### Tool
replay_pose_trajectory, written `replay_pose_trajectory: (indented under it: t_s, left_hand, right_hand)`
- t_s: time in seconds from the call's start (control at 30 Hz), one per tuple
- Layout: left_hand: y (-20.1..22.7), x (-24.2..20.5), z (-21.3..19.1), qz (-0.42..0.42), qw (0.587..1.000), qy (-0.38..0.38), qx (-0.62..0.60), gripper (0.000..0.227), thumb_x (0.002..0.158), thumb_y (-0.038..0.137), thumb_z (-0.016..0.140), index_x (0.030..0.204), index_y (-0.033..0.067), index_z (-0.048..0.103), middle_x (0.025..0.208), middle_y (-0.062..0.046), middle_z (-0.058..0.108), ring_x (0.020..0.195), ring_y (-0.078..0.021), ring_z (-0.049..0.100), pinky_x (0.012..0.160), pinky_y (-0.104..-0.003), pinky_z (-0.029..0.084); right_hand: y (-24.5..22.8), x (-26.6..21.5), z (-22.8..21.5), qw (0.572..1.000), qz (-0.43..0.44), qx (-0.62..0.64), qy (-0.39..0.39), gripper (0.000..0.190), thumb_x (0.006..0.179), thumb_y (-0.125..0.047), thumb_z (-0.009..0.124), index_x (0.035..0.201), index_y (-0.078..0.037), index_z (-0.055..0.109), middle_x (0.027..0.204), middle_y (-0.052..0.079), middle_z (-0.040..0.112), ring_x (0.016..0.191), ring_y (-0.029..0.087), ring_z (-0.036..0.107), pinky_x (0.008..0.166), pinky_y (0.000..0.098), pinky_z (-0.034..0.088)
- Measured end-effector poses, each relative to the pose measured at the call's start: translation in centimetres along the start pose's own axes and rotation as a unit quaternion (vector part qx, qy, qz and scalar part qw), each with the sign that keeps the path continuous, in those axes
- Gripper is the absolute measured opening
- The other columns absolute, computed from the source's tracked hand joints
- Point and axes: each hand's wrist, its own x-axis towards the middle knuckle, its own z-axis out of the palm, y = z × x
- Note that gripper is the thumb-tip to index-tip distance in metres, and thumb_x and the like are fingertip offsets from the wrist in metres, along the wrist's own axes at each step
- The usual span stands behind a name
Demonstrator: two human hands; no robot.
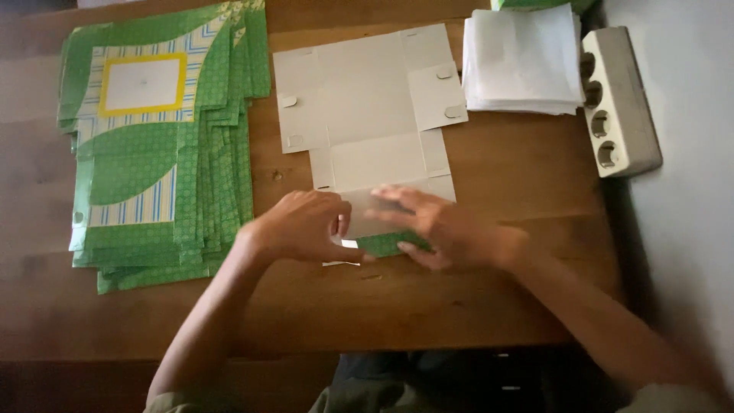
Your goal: The person folds a white tissue, places it into a small white box, and closes the box. Then the person folds a green patterned cardboard sheet along pre-scored lines to form a box shape. The person works at a wooden table with stacks of tissues and green patterned sheets nearby.
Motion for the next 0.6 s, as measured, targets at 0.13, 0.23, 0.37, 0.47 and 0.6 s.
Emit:
replay_pose_trajectory:
  t_s: [0.13,0.23,0.37,0.47,0.6]
  left_hand:
    - [-1.2,0.8,1.2,0.017,0.997,0.006,0.078,0.057,0.080,0.064,0.074,0.106,0.0140,0.076,0.102,-0.008,0.073,0.099,-0.0272,0.073,0.091,-0.041,0.057]
    - [-2.7,0.6,1.1,0.043,0.997,-0.016,0.067,0.051,0.075,0.050,0.081,0.114,0.0175,0.076,0.108,-0.006,0.072,0.102,-0.0262,0.073,0.092,-0.042,0.057]
    - [-4.3,0.5,0.9,0.103,0.994,-0.031,0.024,0.057,0.069,0.023,0.084,0.124,0.0120,0.071,0.115,-0.012,0.072,0.107,-0.0326,0.073,0.096,-0.051,0.055]
    - [-5.2,0.7,0.8,0.112,0.993,-0.043,-0.019,0.057,0.074,0.016,0.081,0.128,0.0061,0.068,0.120,-0.019,0.070,0.109,-0.0402,0.071,0.100,-0.056,0.053]
    - [-5.3,0.7,0.6,0.155,0.987,-0.035,0.004,0.045,0.073,0.018,0.077,0.117,0.0105,0.073,0.113,-0.015,0.072,0.105,-0.0359,0.072,0.097,-0.057,0.054]
  right_hand:
    - [0.0,-1.4,-3.4,0.986,0.098,-0.012,-0.138,0.067,0.082,-0.027,0.077,0.141,-0.008,0.053,0.155,0.025,0.041,0.148,0.045,0.034,0.118,0.0571,0.035]
    - [0.5,-2.0,-5.1,0.974,0.139,0.012,-0.180,0.057,0.078,-0.030,0.083,0.127,-0.008,0.062,0.157,0.018,0.040,0.152,0.041,0.030,0.119,0.0538,0.035]
    - [1.3,-2.5,-6.6,0.967,0.158,0.041,-0.198,0.037,0.078,-0.026,0.084,0.106,-0.007,0.068,0.157,0.013,0.045,0.153,0.034,0.034,0.110,0.0478,0.048]
    - [0.5,-1.5,-8.0,0.947,0.193,0.089,-0.242,0.028,0.082,-0.022,0.081,0.100,-0.002,0.072,0.161,0.016,0.040,0.156,0.040,0.028,0.098,0.0448,0.061]
    - [2.2,-2.6,-8.0,0.958,0.133,0.186,-0.175,0.019,0.080,-0.013,0.080,0.093,-0.001,0.074,0.154,0.023,0.045,0.151,0.051,0.023,0.108,0.0629,0.042]
